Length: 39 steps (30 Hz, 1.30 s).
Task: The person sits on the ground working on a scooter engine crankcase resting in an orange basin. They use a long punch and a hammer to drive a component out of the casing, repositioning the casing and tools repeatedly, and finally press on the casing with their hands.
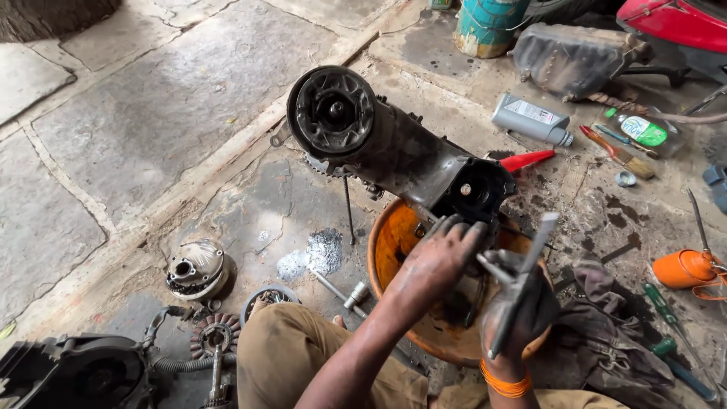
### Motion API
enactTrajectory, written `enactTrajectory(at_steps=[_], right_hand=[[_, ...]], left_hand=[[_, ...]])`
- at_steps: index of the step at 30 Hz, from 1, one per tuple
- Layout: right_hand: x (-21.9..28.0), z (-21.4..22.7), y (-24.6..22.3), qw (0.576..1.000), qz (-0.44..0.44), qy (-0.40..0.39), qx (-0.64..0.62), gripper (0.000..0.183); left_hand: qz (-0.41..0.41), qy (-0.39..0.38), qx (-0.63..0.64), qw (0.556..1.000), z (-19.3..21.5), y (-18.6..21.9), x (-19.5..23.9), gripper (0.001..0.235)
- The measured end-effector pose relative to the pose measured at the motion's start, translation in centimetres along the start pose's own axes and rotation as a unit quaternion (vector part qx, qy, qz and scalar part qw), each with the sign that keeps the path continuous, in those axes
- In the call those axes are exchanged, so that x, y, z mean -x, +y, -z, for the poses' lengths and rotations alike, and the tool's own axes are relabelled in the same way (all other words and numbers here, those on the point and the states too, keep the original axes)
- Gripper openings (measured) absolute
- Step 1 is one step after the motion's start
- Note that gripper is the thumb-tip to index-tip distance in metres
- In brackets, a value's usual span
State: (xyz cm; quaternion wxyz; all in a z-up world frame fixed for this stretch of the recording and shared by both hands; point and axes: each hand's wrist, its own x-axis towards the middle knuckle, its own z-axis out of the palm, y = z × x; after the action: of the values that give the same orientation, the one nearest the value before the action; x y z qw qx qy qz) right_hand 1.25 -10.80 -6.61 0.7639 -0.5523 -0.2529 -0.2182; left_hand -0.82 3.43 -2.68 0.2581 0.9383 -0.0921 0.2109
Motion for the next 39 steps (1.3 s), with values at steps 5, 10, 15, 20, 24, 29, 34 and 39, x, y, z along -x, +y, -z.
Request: enactTrajectory(at_steps=[5, 10, 15, 20, 24, 29, 34, 39], right_hand=[[-2.1, -1.4, -4.5, 0.994, 0.035, -0.029, 0.103, 0.046], [-0.5, 5.2, -3.1, 0.998, -0.004, -0.056, -0.024, 0.052], [-0.7, 4.8, -4.7, 0.999, 0.009, -0.015, -0.028, 0.045], [-0.1, 4.9, -3.8, 0.999, 0.038, 0.016, -0.016, 0.037], [-0.3, 4.2, -3.7, 0.997, 0.005, 0.022, -0.068, 0.036], [-1.2, 0.8, -4.9, 0.997, 0.013, 0.042, -0.062, 0.035], [-2.0, -1.7, -6.6, 0.996, -0.029, 0.042, -0.078, 0.032], [-3.2, 0.9, -9.1, 0.995, -0.09, -0.03, 0.004, 0.026]], left_hand=[[-0.019, 0.048, -0.053, 0.997, 0.6, 0.7, -0.1, 0.053], [-0.047, 0.03, -0.023, 0.998, 1.3, 4.1, 0.1, 0.052], [-0.059, 0.062, -0.002, 0.996, -1.3, 5.1, 0.5, 0.052], [-0.039, 0.073, 0.011, 0.996, -2.3, 4.8, 1.0, 0.054], [-0.03, 0.077, -0.019, 0.996, -1.6, 4.7, 1.0, 0.055], [-0.023, 0.085, -0.018, 0.996, -2.2, 3.9, 0.9, 0.057], [0.0, 0.045, -0.012, 0.999, -2.1, 3.2, 0.3, 0.055], [-0.025, 0.055, 0.029, 0.998, -0.5, 2.7, 0.1, 0.055]])
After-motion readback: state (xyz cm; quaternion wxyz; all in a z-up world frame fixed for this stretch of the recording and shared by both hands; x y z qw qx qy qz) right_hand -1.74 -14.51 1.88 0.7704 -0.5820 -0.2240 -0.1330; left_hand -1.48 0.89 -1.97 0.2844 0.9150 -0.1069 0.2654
